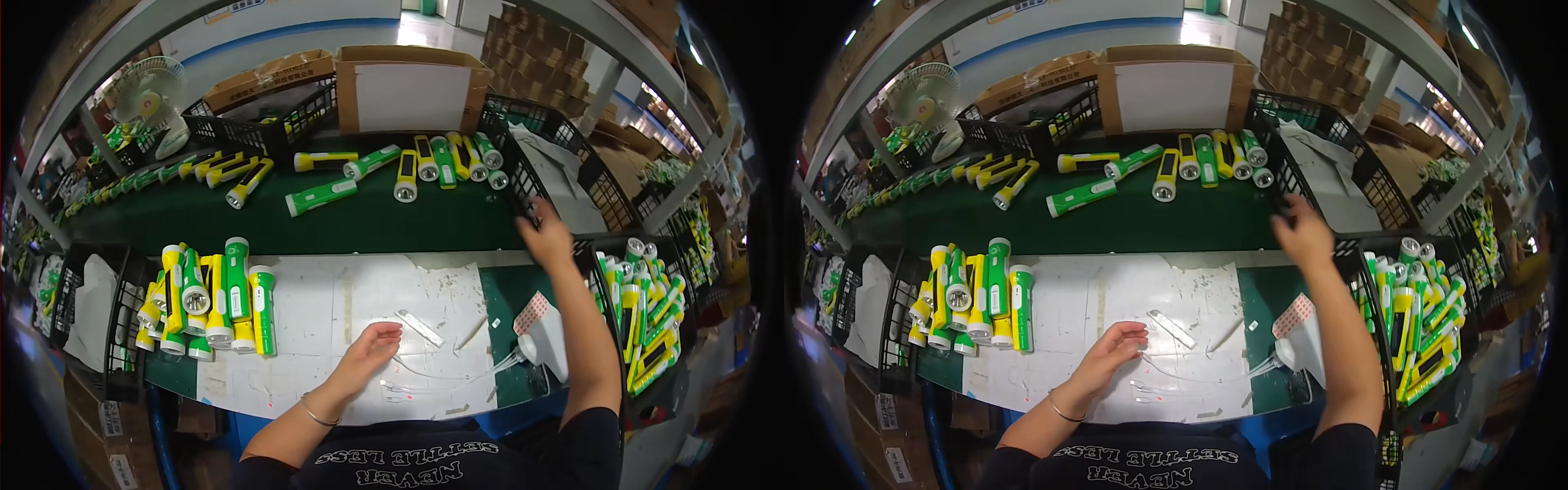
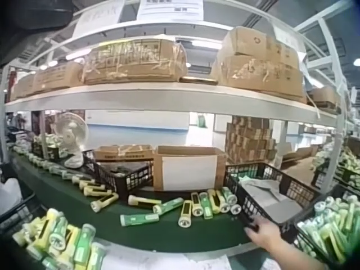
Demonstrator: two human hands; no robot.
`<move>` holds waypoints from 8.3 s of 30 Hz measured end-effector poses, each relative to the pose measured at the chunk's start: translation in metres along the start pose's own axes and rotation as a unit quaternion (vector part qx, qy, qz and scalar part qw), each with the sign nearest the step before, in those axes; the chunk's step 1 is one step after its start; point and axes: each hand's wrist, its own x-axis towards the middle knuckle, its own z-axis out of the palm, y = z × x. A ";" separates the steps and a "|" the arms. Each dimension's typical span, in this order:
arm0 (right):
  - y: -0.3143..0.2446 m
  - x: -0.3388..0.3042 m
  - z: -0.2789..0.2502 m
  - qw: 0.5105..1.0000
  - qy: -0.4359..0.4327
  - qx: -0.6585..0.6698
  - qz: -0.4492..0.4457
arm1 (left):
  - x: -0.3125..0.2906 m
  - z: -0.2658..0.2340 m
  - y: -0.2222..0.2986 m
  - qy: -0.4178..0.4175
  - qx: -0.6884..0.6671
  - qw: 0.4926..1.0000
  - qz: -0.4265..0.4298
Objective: Assembling, checking, and sorting solar-powered LED flashlights on an assembly line.
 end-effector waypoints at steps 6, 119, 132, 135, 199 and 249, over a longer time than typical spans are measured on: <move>-0.101 0.056 0.154 0.965 -0.233 -0.087 -0.083 | -0.005 -0.018 0.002 0.046 -0.008 0.999 -0.021; -0.107 -0.195 0.066 0.880 -0.310 0.360 0.000 | -0.043 -0.022 -0.007 -0.107 0.057 0.993 -0.001; -0.101 -0.182 0.042 0.754 -0.360 0.527 0.155 | -0.038 0.010 0.000 -0.012 0.386 0.916 0.108; -0.107 -0.181 0.041 0.750 -0.355 0.524 0.191 | -0.041 0.021 0.000 0.066 0.491 0.864 0.095; -0.040 0.073 0.110 0.972 -0.174 -0.157 -0.016 | -0.043 0.072 0.112 -0.478 0.112 0.829 0.267; -0.109 -0.225 -0.007 0.871 -0.319 0.373 0.008 | 0.001 0.029 -0.011 0.021 -0.285 0.953 -0.102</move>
